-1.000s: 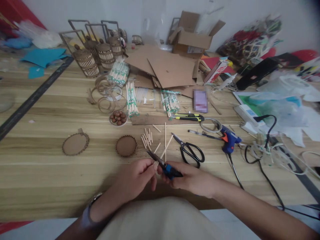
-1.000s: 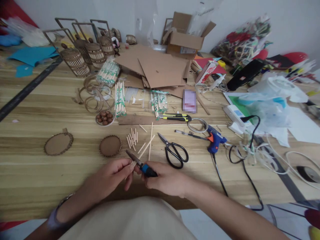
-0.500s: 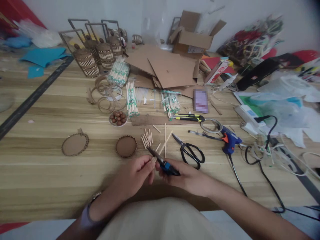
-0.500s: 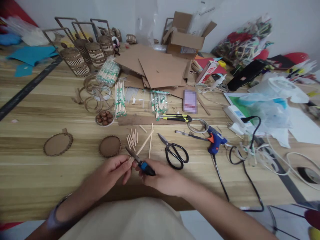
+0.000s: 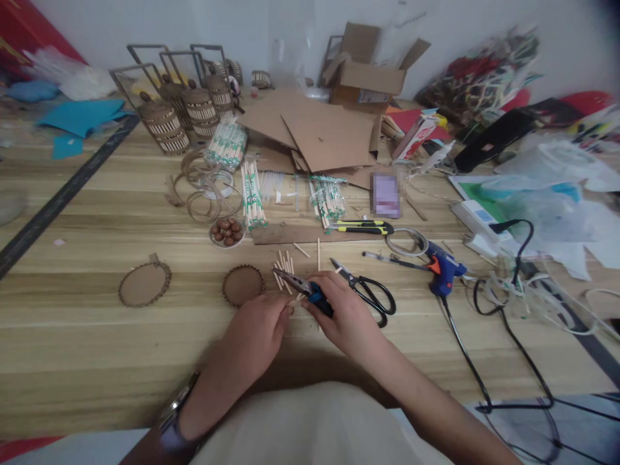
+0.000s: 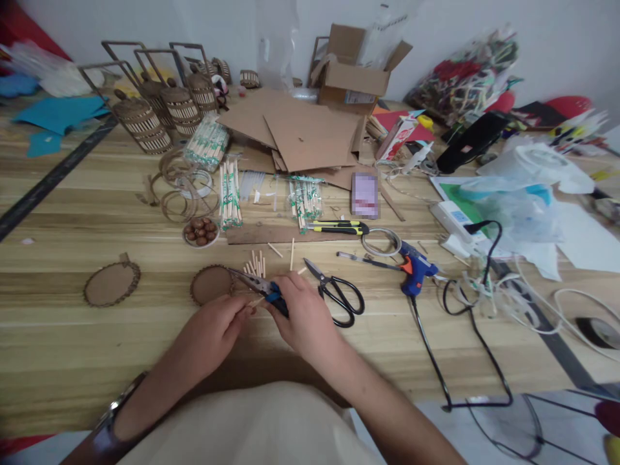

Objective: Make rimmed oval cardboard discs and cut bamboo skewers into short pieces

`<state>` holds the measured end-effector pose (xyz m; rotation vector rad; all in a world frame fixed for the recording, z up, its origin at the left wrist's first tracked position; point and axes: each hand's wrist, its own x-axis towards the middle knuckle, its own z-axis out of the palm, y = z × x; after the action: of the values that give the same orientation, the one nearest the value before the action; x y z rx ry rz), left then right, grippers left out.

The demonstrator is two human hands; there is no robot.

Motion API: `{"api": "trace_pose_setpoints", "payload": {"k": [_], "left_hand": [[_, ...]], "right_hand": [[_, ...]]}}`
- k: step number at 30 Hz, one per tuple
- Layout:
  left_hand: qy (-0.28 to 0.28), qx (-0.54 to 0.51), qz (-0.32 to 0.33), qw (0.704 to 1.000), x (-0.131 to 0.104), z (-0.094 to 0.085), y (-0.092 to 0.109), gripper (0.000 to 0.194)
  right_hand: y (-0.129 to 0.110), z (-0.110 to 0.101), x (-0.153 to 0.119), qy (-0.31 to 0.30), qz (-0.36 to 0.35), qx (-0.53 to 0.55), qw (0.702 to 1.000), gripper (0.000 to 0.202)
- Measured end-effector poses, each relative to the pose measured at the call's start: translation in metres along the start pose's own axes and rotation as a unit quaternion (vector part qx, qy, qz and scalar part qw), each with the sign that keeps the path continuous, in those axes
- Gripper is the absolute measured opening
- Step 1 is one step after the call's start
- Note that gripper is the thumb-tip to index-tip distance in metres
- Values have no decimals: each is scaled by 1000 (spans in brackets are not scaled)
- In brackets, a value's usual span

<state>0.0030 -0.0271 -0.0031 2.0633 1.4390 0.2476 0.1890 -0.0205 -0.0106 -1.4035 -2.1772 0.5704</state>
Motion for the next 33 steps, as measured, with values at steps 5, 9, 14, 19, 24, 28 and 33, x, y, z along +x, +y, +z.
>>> {"api": "trace_pose_setpoints", "payload": {"k": [5, 9, 14, 19, 24, 28, 33], "left_hand": [[0, 120, 6, 993, 1, -1, 3, 31], [18, 162, -6, 987, 3, 2, 2, 29], [31, 150, -11, 988, 6, 11, 1, 31], [-4, -26, -13, 1000, 6, -1, -12, 33], [-63, -362, -56, 928, 8, -13, -19, 33], [-120, -442, -67, 886, 15, -6, -13, 36], [-155, -455, -62, 875, 18, -2, -11, 31]], "right_hand": [[-2, 15, 0, -3, 46, -127, 991, 5], [-7, 20, 2, -5, 67, -198, 978, 6], [-15, 26, 11, -10, 99, -249, 963, 9], [-2, 6, 19, -43, 110, -115, 986, 11], [1, -23, 17, -102, 76, 70, 989, 6], [-8, -25, 16, -144, 60, 120, 980, 20], [-8, -21, 16, -170, 57, 129, 975, 43]]}}
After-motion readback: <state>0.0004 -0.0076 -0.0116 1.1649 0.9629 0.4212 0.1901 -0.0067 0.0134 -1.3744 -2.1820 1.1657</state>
